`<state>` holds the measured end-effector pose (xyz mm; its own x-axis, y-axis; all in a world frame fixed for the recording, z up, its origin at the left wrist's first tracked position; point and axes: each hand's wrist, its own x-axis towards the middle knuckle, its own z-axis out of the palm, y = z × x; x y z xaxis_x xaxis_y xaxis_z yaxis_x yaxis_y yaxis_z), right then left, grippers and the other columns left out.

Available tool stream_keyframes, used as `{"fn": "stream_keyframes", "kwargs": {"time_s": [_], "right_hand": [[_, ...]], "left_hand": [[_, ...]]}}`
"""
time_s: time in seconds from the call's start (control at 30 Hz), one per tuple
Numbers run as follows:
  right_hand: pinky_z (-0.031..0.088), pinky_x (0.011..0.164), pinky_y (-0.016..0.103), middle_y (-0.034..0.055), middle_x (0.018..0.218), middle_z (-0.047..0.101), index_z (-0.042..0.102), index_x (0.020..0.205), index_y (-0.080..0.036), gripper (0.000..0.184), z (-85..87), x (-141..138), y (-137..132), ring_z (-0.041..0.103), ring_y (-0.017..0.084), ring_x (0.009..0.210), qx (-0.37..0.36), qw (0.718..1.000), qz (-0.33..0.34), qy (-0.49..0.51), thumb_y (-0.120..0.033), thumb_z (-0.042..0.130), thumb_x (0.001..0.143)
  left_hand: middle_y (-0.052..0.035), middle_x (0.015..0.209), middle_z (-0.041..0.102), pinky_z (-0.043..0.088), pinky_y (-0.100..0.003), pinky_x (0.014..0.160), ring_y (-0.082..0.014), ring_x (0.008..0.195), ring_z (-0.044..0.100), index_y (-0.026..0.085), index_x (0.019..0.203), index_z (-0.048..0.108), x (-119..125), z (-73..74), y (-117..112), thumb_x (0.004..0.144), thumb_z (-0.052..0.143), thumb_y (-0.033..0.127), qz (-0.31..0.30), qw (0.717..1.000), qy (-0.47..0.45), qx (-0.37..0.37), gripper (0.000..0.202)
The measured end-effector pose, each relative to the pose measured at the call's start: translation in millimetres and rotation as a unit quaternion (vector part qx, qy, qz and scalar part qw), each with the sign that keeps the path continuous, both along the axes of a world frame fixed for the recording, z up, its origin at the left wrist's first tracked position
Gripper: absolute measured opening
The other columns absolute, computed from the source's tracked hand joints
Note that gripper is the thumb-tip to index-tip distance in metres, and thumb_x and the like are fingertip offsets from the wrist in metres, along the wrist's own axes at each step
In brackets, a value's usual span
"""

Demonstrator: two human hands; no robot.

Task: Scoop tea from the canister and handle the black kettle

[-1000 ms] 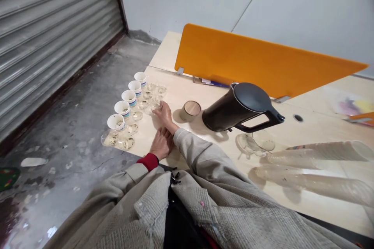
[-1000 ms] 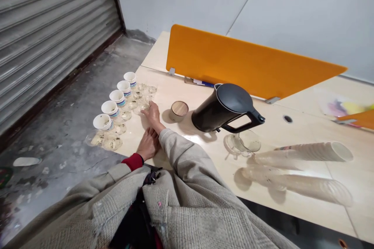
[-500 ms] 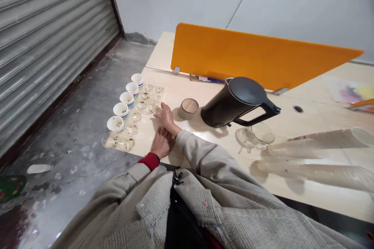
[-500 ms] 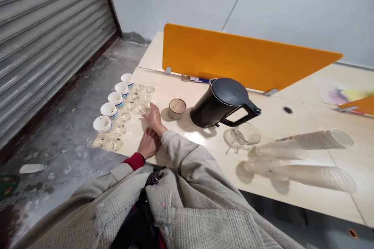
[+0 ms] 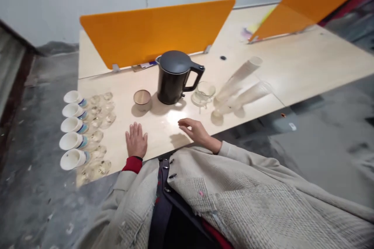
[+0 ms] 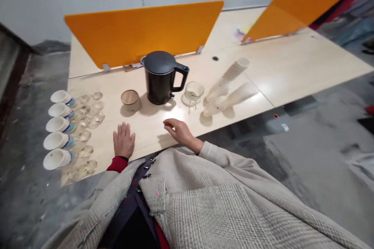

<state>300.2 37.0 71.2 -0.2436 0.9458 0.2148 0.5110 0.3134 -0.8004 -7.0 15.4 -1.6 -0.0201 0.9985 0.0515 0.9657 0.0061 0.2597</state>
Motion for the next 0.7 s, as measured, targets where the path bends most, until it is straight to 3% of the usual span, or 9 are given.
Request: {"fn": "stream_keyframes", "kwargs": {"time_s": [0.07, 0.17, 0.27, 0.33, 0.43, 0.53, 0.7], "right_hand": [[0.063, 0.079, 0.037, 0.0085, 0.099, 0.082, 0.077, 0.107, -0.024, 0.025, 11.3, 48.0, -14.4, 0.076, 0.022, 0.082, 0.041, 0.992, -0.116, -0.036, -0.043, 0.062, 0.103], [0.059, 0.076, 0.038, 0.0081, 0.094, 0.081, 0.077, 0.104, -0.023, 0.025, 27.5, 112.4, -27.9, 0.072, 0.022, 0.076, 0.094, 0.950, -0.278, -0.111, -0.040, 0.060, 0.102], [0.058, 0.083, 0.042, 0.0121, 0.100, 0.080, 0.077, 0.111, -0.020, 0.027, 36.6, 158.8, -28.5, 0.072, 0.028, 0.087, 0.123, 0.904, -0.363, -0.192, -0.035, 0.057, 0.101], [0.055, 0.092, 0.048, 0.0161, 0.112, 0.079, 0.077, 0.119, -0.019, 0.030, 37.4, 176.8, -21.7, 0.069, 0.033, 0.103, 0.127, 0.887, -0.366, -0.250, -0.032, 0.058, 0.100], [0.050, 0.102, 0.052, 0.0178, 0.125, 0.079, 0.079, 0.124, -0.018, 0.032, 33.8, 187.7, -5.9, 0.062, 0.037, 0.117, 0.104, 0.893, -0.309, -0.311, -0.026, 0.064, 0.097], [0.044, 0.105, 0.052, 0.0150, 0.112, 0.083, 0.084, 0.115, -0.019, 0.026, 29.0, 189.2, 8.4, 0.060, 0.035, 0.116, 0.077, 0.901, -0.253, -0.345, -0.021, 0.065, 0.097], [0.041, 0.100, 0.047, 0.0110, 0.092, 0.083, 0.087, 0.099, -0.023, 0.024, 24.9, 191.9, 18.1, 0.060, 0.030, 0.101, 0.071, 0.897, -0.247, -0.359, -0.023, 0.064, 0.101]], "left_hand": [[-0.0194, 0.179, 0.032, 0.021, -0.065, 0.136, -0.0386, 0.168, 0.029, 0.010, 0.166, 0.045, 1.1, 2.0, 1.7, 0.110, 0.040, 0.039, -0.007, 1.000, 0.000, -0.003, 0.064], [-0.0205, 0.178, 0.033, 0.019, -0.066, 0.136, -0.0389, 0.168, 0.027, 0.010, 0.166, 0.044, 2.8, 4.3, 3.2, 0.109, 0.038, 0.040, -0.002, 1.000, -0.004, 0.002, 0.065], [-0.0214, 0.178, 0.033, 0.018, -0.067, 0.136, -0.0397, 0.168, 0.026, 0.008, 0.166, 0.043, 4.3, 6.2, 3.9, 0.110, 0.035, 0.042, -0.001, 1.000, -0.006, 0.007, 0.067], [-0.0217, 0.178, 0.032, 0.017, -0.067, 0.136, -0.0401, 0.168, 0.026, 0.007, 0.166, 0.043, 4.9, 7.1, 4.0, 0.110, 0.035, 0.042, 0.000, 1.000, -0.005, 0.004, 0.067], [-0.0213, 0.179, 0.032, 0.016, -0.066, 0.137, -0.0400, 0.168, 0.025, 0.006, 0.166, 0.043, 5.3, 7.8, 4.1, 0.109, 0.035, 0.042, 0.002, 1.000, -0.005, 0.004, 0.068], [-0.0204, 0.179, 0.032, 0.016, -0.064, 0.137, -0.0388, 0.169, 0.025, 0.007, 0.166, 0.043, 5.5, 8.1, 4.0, 0.110, 0.035, 0.042, 0.003, 1.000, -0.005, 0.006, 0.067], [-0.0200, 0.179, 0.032, 0.015, -0.063, 0.138, -0.0376, 0.169, 0.025, 0.008, 0.166, 0.043, 5.2, 9.5, 4.0, 0.109, 0.036, 0.043, 0.007, 1.000, -0.001, 0.002, 0.067]]}}
